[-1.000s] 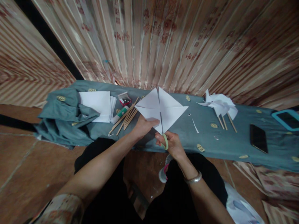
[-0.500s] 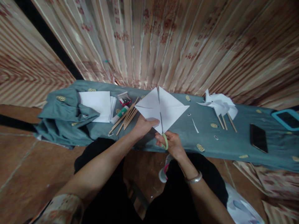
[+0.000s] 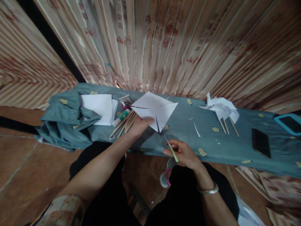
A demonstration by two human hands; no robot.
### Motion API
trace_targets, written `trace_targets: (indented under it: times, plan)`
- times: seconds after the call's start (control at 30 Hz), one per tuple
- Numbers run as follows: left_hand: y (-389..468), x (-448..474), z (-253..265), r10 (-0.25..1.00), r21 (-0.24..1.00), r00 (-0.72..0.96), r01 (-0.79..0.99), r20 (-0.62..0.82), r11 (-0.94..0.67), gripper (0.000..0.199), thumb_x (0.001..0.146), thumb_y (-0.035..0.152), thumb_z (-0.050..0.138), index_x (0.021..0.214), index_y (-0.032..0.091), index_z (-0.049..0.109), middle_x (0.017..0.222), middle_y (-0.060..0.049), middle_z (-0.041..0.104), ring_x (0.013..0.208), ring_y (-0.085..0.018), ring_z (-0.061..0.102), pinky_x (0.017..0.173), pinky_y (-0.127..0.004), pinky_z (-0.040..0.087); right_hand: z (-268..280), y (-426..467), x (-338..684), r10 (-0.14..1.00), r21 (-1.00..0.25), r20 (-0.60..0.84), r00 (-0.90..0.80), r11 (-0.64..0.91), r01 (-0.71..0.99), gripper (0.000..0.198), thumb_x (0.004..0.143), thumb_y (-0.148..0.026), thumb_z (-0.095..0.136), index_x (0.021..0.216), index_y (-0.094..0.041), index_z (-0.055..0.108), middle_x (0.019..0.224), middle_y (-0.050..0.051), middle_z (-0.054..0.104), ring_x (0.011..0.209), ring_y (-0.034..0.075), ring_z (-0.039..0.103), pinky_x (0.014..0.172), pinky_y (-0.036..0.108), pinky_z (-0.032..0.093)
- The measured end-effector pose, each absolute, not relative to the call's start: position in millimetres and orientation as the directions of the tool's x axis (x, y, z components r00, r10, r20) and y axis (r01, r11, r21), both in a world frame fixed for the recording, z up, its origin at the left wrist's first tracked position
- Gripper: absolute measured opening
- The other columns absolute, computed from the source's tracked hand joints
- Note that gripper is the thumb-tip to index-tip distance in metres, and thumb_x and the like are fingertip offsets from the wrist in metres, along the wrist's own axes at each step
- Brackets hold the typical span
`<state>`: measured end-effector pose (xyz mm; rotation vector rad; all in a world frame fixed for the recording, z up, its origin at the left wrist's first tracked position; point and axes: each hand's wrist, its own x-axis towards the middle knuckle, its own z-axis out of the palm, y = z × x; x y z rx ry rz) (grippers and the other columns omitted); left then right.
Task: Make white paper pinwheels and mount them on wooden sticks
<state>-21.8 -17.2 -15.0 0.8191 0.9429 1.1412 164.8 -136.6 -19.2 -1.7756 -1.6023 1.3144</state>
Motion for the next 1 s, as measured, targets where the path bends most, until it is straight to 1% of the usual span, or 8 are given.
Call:
trace_targets:
  times: [0.07, 0.17, 0.3, 0.47, 0.63, 0.77, 0.9, 1.0]
  plan:
    - [-14, -21, -21, 0.962, 0.886, 0.156, -0.378, -0.223, 0.267, 0.038, 0.047, 0.018, 0.078, 0.082, 0.015, 0.065, 0.075, -0.001, 0.07, 0.07, -0.018, 0.064, 0.068, -0.031, 0.052, -14, -138, 178, 0.939, -0.684, -0.343, 0.014, -0.26, 0.682, 0.041, 0.076, -0.048, 0.067, 0.104, -0.018, 0.064, 0.063, -0.003, 0.064, 0.055, 0.014, 0.057, 0.052, 0.025, 0.039]
    - [-11, -19, -32, 0.941, 0.891, 0.208, -0.319, -0.266, 0.322, 0.032, 0.047, 0.016, 0.077, 0.076, 0.013, 0.066, 0.07, -0.001, 0.069, 0.065, -0.017, 0.063, 0.06, -0.028, 0.05, -12, -137, 193, 0.941, -0.413, -0.191, 0.279, -0.335, 0.847, 0.049, 0.078, -0.048, 0.065, 0.114, -0.015, 0.062, 0.08, 0.007, 0.072, 0.072, 0.023, 0.068, 0.064, 0.03, 0.046]
    - [-12, -13, -45, 0.909, 0.921, 0.286, -0.156, -0.304, 0.357, 0.016, 0.052, 0.014, 0.072, 0.067, 0.013, 0.067, 0.065, -0.003, 0.068, 0.059, -0.015, 0.06, 0.055, -0.025, 0.047, -21, -131, 206, 0.911, -0.169, -0.025, 0.411, -0.409, 0.897, 0.055, 0.086, -0.045, 0.057, 0.128, -0.01, 0.052, 0.092, 0.016, 0.074, 0.085, 0.029, 0.072, 0.072, 0.034, 0.049]
    - [-14, -8, -51, 0.903, 0.932, 0.305, -0.104, -0.303, 0.347, 0.013, 0.053, 0.012, 0.073, 0.064, 0.013, 0.067, 0.064, -0.002, 0.068, 0.058, -0.014, 0.06, 0.056, -0.025, 0.047, -35, -123, 211, 0.931, -0.077, 0.05, 0.362, -0.358, 0.931, 0.051, 0.089, -0.037, 0.054, 0.129, -0.005, 0.049, 0.091, 0.019, 0.075, 0.083, 0.029, 0.073, 0.072, 0.035, 0.05]
    - [-15, -15, -49, 0.891, 0.95, 0.353, -0.02, -0.285, 0.312, 0.017, 0.057, 0.019, 0.077, 0.067, 0.013, 0.064, 0.062, -0.001, 0.065, 0.053, -0.014, 0.059, 0.055, -0.027, 0.049, -40, -119, 212, 0.957, 0.013, 0.094, 0.273, -0.275, 0.961, 0.037, 0.093, -0.038, 0.048, 0.115, -0.011, 0.06, 0.078, 0.015, 0.073, 0.069, 0.026, 0.07, 0.063, 0.034, 0.046]
    - [-14, -36, -40, 0.902, 0.976, 0.397, 0.198, -0.169, 0.096, 0.02, 0.067, 0.032, 0.074, 0.073, 0.015, 0.065, 0.064, -0.002, 0.066, 0.059, -0.017, 0.061, 0.057, -0.026, 0.047, -39, -118, 213, 0.961, 0.064, 0.136, 0.242, -0.252, 0.965, 0.034, 0.094, -0.04, 0.046, 0.103, -0.014, 0.066, 0.074, 0.015, 0.072, 0.059, 0.024, 0.067, 0.055, 0.033, 0.041]
    - [-10, -61, -28, 0.917, 0.885, 0.388, 0.454, -0.09, -0.105, 0.028, 0.075, 0.041, 0.069, 0.062, 0.018, 0.062, 0.057, 0.0, 0.06, 0.056, -0.015, 0.054, 0.057, -0.025, 0.039, -36, -116, 212, 0.961, 0.108, 0.105, 0.257, -0.268, 0.957, 0.029, 0.094, -0.036, 0.048, 0.089, -0.016, 0.069, 0.072, 0.014, 0.072, 0.059, 0.024, 0.066, 0.053, 0.032, 0.038]
    - [-8, -75, -21, 0.913, 0.837, 0.407, 0.514, -0.044, -0.188, 0.031, 0.079, 0.041, 0.066, 0.06, 0.018, 0.062, 0.054, 0.001, 0.057, 0.055, -0.014, 0.051, 0.057, -0.025, 0.034, -34, -113, 210, 0.957, 0.123, 0.128, 0.261, -0.276, 0.953, 0.034, 0.096, -0.039, 0.046, 0.088, -0.015, 0.07, 0.07, 0.014, 0.072, 0.058, 0.023, 0.065, 0.052, 0.031, 0.036]
